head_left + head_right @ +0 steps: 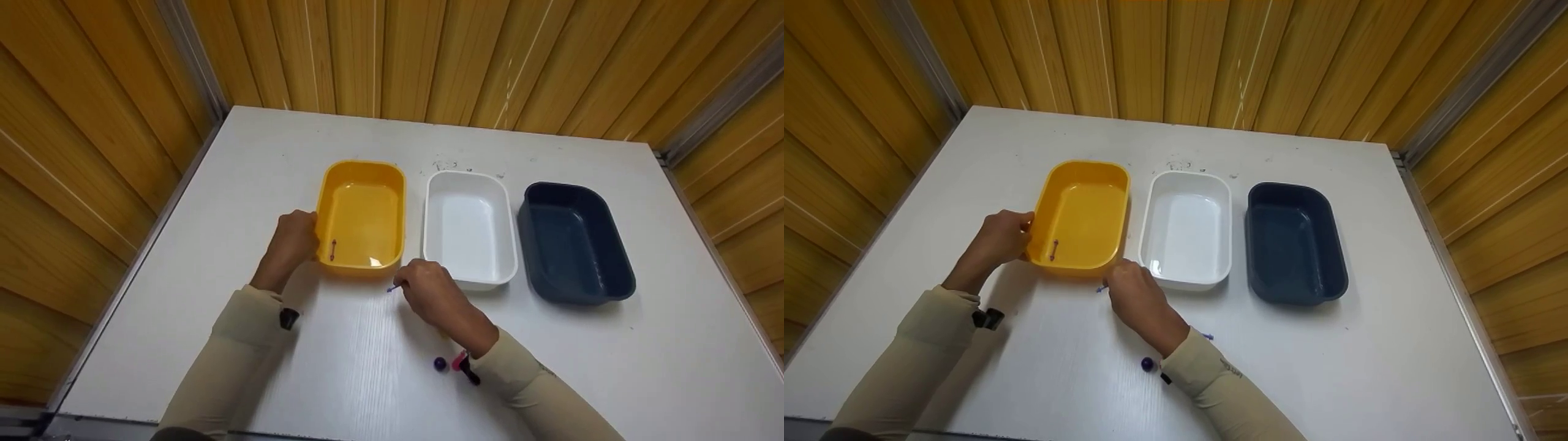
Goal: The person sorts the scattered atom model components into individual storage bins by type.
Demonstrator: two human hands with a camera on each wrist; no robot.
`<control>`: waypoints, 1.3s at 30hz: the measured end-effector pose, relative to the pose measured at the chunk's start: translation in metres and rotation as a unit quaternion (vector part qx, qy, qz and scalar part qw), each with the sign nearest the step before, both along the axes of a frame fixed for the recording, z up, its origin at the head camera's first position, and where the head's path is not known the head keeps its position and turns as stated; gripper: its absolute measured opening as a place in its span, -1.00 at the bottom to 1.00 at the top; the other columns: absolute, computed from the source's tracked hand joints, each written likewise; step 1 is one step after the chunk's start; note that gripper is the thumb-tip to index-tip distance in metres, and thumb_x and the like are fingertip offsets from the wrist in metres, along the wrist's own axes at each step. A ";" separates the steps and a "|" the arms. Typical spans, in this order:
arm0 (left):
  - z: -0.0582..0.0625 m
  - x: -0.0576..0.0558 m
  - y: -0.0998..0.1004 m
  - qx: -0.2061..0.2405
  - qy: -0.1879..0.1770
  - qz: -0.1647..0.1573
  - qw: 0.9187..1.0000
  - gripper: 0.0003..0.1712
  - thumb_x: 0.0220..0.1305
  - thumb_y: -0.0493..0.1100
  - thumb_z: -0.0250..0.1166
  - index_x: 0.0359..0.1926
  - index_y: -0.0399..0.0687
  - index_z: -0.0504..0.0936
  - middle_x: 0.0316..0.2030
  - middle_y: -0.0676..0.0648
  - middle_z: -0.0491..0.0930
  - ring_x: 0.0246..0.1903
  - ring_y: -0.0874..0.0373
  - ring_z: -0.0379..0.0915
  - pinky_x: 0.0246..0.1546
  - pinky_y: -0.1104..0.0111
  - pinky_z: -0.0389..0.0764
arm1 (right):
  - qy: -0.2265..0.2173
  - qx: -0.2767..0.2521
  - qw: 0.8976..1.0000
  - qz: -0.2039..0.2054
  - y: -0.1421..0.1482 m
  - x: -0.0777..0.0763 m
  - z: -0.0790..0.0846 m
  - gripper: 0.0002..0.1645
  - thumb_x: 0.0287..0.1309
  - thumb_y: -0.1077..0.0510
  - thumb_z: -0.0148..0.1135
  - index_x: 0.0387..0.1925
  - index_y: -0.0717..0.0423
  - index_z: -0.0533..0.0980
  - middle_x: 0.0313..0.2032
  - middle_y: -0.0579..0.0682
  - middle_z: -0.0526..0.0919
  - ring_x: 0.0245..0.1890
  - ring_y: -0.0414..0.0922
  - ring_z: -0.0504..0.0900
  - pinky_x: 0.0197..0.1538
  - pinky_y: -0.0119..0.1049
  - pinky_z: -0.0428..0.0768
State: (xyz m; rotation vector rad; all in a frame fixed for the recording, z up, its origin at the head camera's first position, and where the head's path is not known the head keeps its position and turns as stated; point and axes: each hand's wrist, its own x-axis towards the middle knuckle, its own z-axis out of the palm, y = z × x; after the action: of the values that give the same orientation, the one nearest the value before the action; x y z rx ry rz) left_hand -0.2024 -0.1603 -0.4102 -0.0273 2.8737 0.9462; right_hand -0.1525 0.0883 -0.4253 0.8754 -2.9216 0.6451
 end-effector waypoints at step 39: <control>0.000 0.001 0.001 -0.018 0.018 0.000 1.000 -0.80 0.28 -0.29 0.13 -0.46 -0.28 0.57 -0.62 -0.08 0.53 -0.67 0.17 0.40 -0.67 0.48 0.44 | 0.075 -0.069 0.995 -0.007 -0.014 -0.018 -0.004 -0.84 0.07 0.29 0.30 -0.27 0.14 0.69 -0.29 -0.02 0.74 -0.25 -0.12 0.69 -0.12 -0.29 0.66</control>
State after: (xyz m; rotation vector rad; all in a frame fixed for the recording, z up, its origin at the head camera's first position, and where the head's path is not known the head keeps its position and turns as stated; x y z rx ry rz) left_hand -0.2018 -0.1589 -0.4101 -0.0144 2.9248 0.9031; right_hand -0.1706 0.0740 -0.4295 0.8493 -2.7114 0.7361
